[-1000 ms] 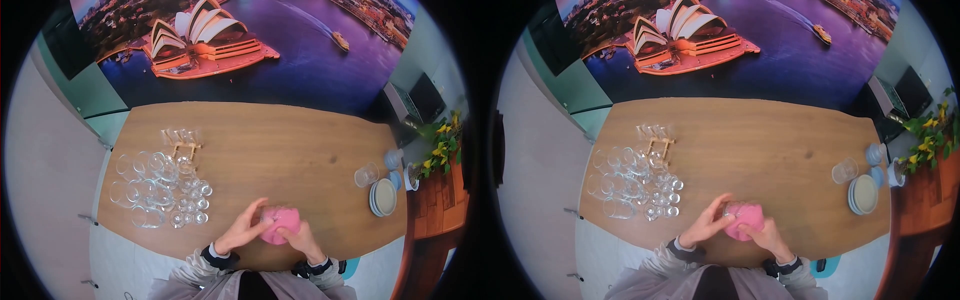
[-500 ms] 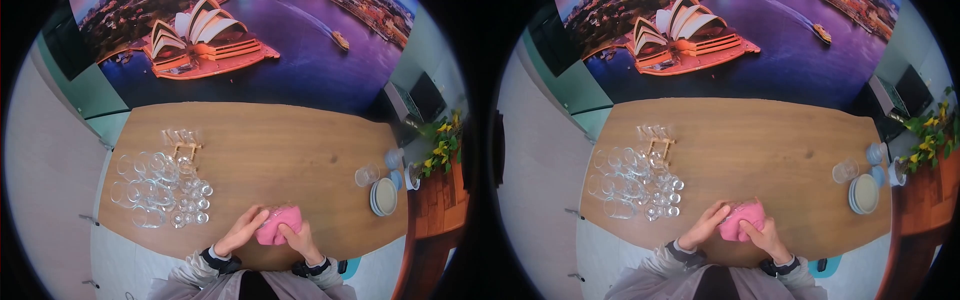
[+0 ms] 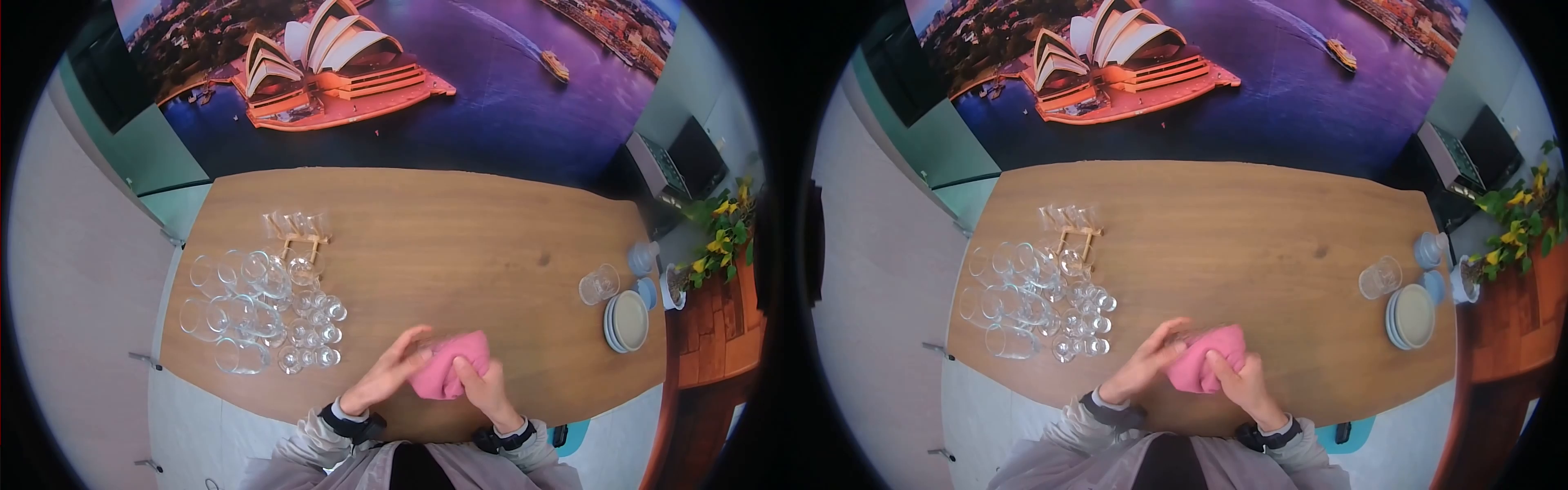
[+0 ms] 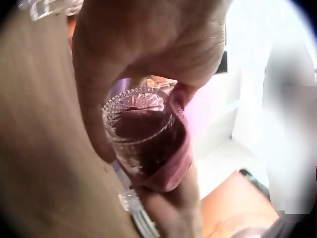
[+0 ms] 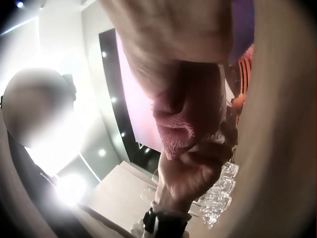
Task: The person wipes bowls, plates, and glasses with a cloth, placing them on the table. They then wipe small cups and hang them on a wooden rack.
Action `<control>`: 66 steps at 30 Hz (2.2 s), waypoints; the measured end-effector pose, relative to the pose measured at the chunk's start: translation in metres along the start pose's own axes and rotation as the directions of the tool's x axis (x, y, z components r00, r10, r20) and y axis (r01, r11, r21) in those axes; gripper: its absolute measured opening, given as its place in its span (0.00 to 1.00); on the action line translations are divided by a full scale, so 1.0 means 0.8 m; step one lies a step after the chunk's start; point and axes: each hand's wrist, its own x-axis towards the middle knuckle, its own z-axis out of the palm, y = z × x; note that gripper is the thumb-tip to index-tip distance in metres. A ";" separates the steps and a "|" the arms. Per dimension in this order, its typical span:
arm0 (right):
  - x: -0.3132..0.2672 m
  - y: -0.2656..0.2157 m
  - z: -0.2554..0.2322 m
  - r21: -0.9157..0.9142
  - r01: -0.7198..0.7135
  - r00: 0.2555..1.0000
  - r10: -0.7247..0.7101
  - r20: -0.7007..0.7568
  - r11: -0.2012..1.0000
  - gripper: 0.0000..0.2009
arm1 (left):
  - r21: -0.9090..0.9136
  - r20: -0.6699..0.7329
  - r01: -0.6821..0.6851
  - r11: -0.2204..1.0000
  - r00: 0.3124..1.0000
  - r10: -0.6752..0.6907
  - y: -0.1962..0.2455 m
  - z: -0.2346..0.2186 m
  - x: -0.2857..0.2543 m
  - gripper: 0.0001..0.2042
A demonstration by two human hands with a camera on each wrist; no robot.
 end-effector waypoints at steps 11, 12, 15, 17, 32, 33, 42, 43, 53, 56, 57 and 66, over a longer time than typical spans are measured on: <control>0.013 -0.024 -0.007 -0.318 0.548 0.828 -0.446 0.340 0.774 0.15 | -0.301 0.095 0.395 0.868 0.918 -0.384 -0.020 -0.024 0.020 0.29; 0.012 -0.022 -0.010 -0.317 0.547 0.828 -0.446 0.339 0.775 0.15 | -0.300 0.094 0.396 0.868 0.918 -0.386 -0.029 -0.035 0.023 0.29; 0.006 -0.010 -0.021 -0.206 0.458 0.855 -0.364 0.370 0.865 0.16 | -0.479 0.818 0.647 0.594 0.574 0.035 -0.044 -0.061 0.024 0.26; -0.001 -0.007 -0.024 0.051 0.144 0.931 -0.153 0.333 0.988 0.17 | -0.271 0.223 0.323 0.907 0.937 -0.268 -0.026 -0.036 -0.010 0.26; 0.011 -0.045 -0.014 -0.357 0.474 0.745 -0.152 0.649 0.805 0.22 | 0.791 0.401 -0.495 0.359 0.864 0.305 0.027 0.001 0.002 0.38; 0.011 -0.051 -0.014 -0.359 0.471 0.749 -0.151 0.645 0.806 0.22 | 0.813 0.401 -0.496 0.306 0.857 0.325 0.026 0.002 0.002 0.38; 0.009 -0.033 -0.024 -0.360 0.427 0.892 -0.323 0.316 0.829 0.13 | 0.850 0.358 -0.492 0.189 0.802 0.478 0.011 -0.014 0.011 0.40; 0.006 -0.026 -0.033 -0.321 0.350 0.933 -0.297 0.201 0.880 0.12 | 0.849 0.361 -0.494 0.187 0.801 0.478 0.011 -0.016 0.011 0.40; 0.007 0.021 0.012 0.342 -0.075 0.983 0.128 -0.134 0.937 0.25 | 0.589 0.068 -0.393 0.707 0.895 0.441 -0.007 0.008 0.006 0.41; 0.004 0.015 0.016 0.719 -0.342 0.907 0.412 0.085 0.605 0.27 | 0.631 0.100 -0.402 0.664 0.891 0.444 0.003 0.022 0.004 0.41; 0.000 0.025 0.018 0.721 -0.322 0.909 0.412 0.056 0.613 0.27 | 0.678 0.184 -0.499 0.540 0.826 0.533 -0.004 0.015 0.008 0.44; -0.002 0.000 -0.035 -0.648 0.002 0.997 -0.050 -0.056 0.762 0.35 | 0.757 0.110 -0.484 0.440 0.757 0.644 -0.022 -0.008 0.015 0.42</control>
